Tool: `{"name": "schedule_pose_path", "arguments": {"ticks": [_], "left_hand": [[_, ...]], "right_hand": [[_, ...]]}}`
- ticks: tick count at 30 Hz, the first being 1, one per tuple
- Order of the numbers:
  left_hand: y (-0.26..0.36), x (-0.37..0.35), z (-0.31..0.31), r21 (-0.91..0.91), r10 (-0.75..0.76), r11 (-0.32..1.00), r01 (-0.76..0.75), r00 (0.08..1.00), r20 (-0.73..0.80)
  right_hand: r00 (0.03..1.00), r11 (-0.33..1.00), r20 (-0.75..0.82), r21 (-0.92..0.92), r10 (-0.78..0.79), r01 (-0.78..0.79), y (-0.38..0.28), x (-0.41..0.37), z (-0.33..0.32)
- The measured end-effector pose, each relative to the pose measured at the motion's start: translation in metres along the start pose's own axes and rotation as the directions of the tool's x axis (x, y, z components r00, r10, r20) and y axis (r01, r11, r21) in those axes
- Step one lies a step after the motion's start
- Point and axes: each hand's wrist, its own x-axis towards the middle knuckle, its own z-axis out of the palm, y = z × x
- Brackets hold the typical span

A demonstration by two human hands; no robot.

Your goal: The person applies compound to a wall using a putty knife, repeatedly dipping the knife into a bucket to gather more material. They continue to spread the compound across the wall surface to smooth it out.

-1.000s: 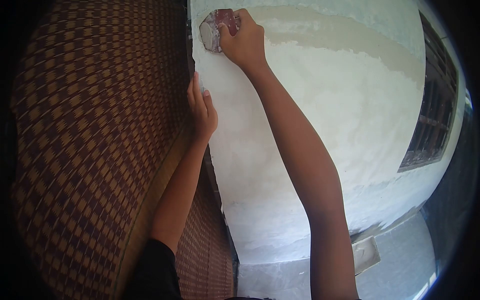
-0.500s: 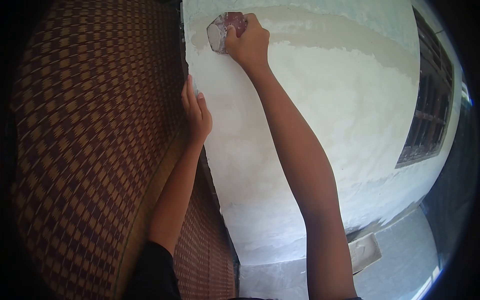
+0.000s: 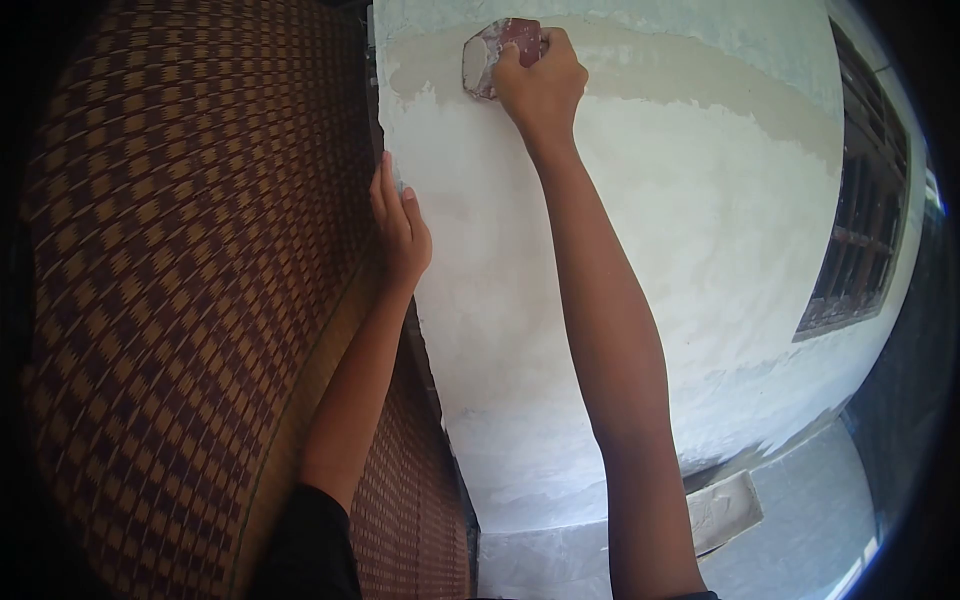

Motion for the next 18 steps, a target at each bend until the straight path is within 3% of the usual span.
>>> {"name": "schedule_pose_path", "arguments": {"ticks": [2,4,7,11,15,18], "left_hand": [[0.001,0.001,0.001,0.017,0.005,1.0,-0.005,1.0,-0.006],[0.0,0.0,-0.001,0.034,0.005,0.999,-0.005,1.0,-0.004],[0.001,0.0,-0.002,0.016,0.006,1.0,-0.006,1.0,0.008],[0.0,-0.001,-0.001,0.009,0.004,1.0,-0.004,1.0,-0.005],[0.0,-0.001,0.001,-0.001,-0.004,1.0,0.004,1.0,0.0],[0.001,0.001,-0.001,0.01,0.013,1.0,-0.013,1.0,0.005]], "right_hand": [[1.0,0.998,-0.019,0.064,0.015,-0.014,-0.002,0.001,0.003],[0.991,0.981,0.071,0.164,-0.113,0.1,0.0,-0.002,0.025],[0.981,0.98,0.061,-0.073,-0.184,0.188,0.005,-0.009,0.046],[0.999,0.998,-0.031,0.052,-0.019,0.02,0.012,0.0,0.014],[0.993,0.984,0.055,0.15,-0.108,0.099,0.005,-0.003,0.023],[0.984,0.988,0.088,0.021,-0.156,0.155,0.002,-0.007,0.039]]}}
